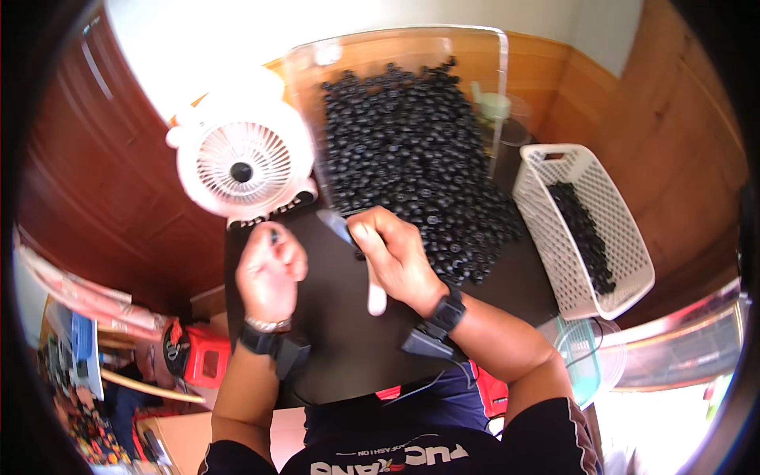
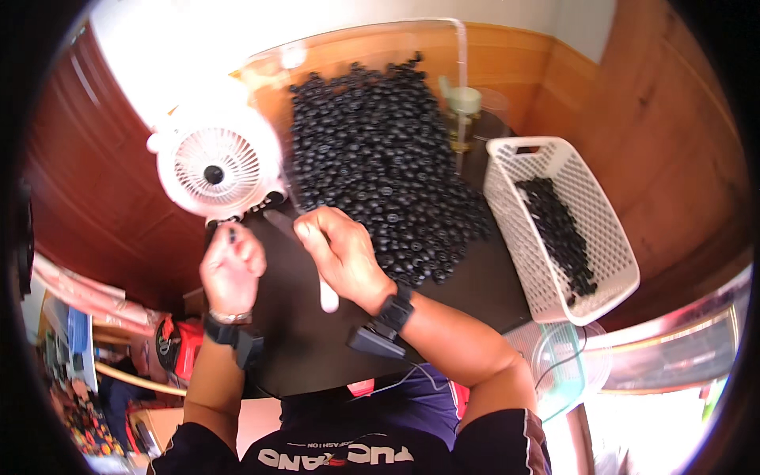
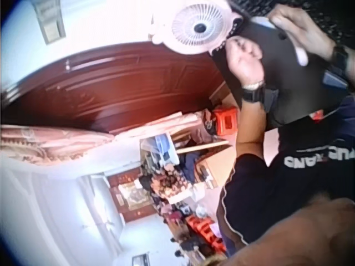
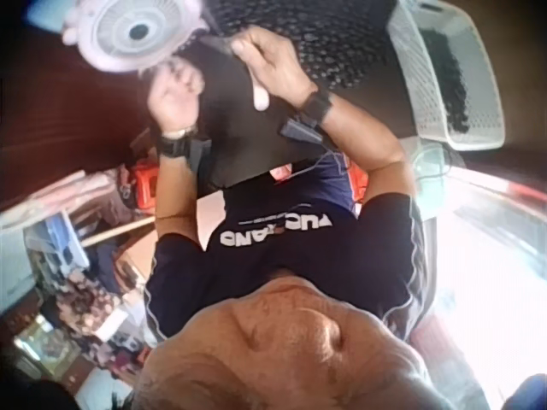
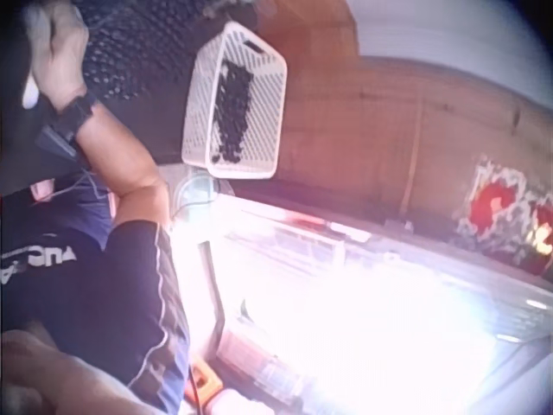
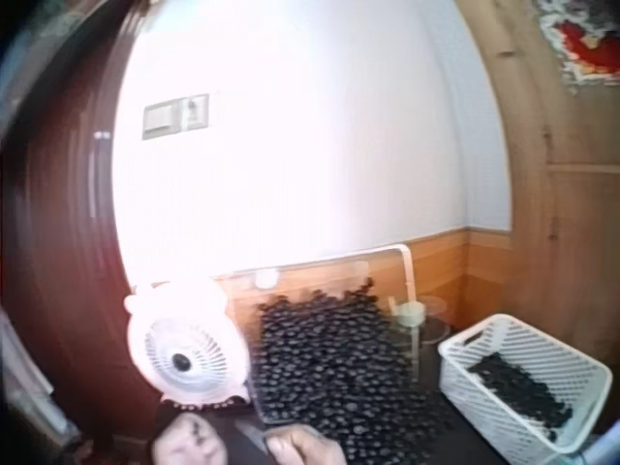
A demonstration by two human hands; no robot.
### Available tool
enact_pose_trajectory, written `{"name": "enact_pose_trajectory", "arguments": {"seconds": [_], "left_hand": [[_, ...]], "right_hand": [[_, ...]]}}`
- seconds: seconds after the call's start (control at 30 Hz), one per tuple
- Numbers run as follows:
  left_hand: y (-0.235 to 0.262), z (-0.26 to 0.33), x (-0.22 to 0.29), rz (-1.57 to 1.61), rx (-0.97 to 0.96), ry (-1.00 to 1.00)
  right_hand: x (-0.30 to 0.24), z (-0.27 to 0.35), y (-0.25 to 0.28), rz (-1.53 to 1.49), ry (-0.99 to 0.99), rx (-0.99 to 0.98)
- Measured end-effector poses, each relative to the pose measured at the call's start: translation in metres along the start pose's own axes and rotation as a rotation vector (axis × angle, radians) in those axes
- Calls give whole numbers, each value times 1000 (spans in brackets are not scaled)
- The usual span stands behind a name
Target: The worker cuts flash and trims excess material from molded plastic beads using a small hand blade.
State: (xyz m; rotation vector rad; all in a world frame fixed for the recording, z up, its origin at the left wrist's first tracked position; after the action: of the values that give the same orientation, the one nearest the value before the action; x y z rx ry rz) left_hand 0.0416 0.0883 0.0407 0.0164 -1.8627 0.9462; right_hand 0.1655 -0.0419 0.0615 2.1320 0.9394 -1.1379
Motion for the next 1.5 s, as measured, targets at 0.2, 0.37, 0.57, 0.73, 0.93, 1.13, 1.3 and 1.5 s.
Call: {"name": "enact_pose_trajectory", "arguments": {"seconds": [0.2,0.37,0.57,0.73,0.93,1.13,1.3,1.5], "left_hand": [[-119,2,-6,-292,-283,-49],[-257,-22,-64,-357,-497,167],[-320,-41,-121,-473,-551,-80],[-253,11,-118,-450,-564,233],[-67,-10,-48,-677,-103,255],[8,-31,-66,-1390,-241,288],[-36,-22,-84,-1767,-453,208],[-42,-14,-91,-1932,-522,61]], "right_hand": [[54,-12,27,-451,-266,176],[73,-13,23,-464,-264,227],[64,-14,27,-531,-384,226],[68,-15,49,-511,-351,279],[62,-23,63,-442,-314,337],[63,-24,64,-442,-316,299],[65,-17,61,-439,-325,324],[70,-16,55,-403,-321,288]]}}
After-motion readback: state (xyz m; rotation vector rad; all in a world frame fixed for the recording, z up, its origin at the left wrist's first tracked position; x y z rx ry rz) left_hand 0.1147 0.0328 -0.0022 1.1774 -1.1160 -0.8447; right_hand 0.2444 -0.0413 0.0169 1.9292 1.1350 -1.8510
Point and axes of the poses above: each hand's wrist, its own z-axis away from the middle knuckle, its own y-axis out of the back of the hand, x = y × z, the point moved 9 cm from there along -z, towards the middle knuckle, and after that the axes turned 4 degrees about -x, right-handed, at the moved point
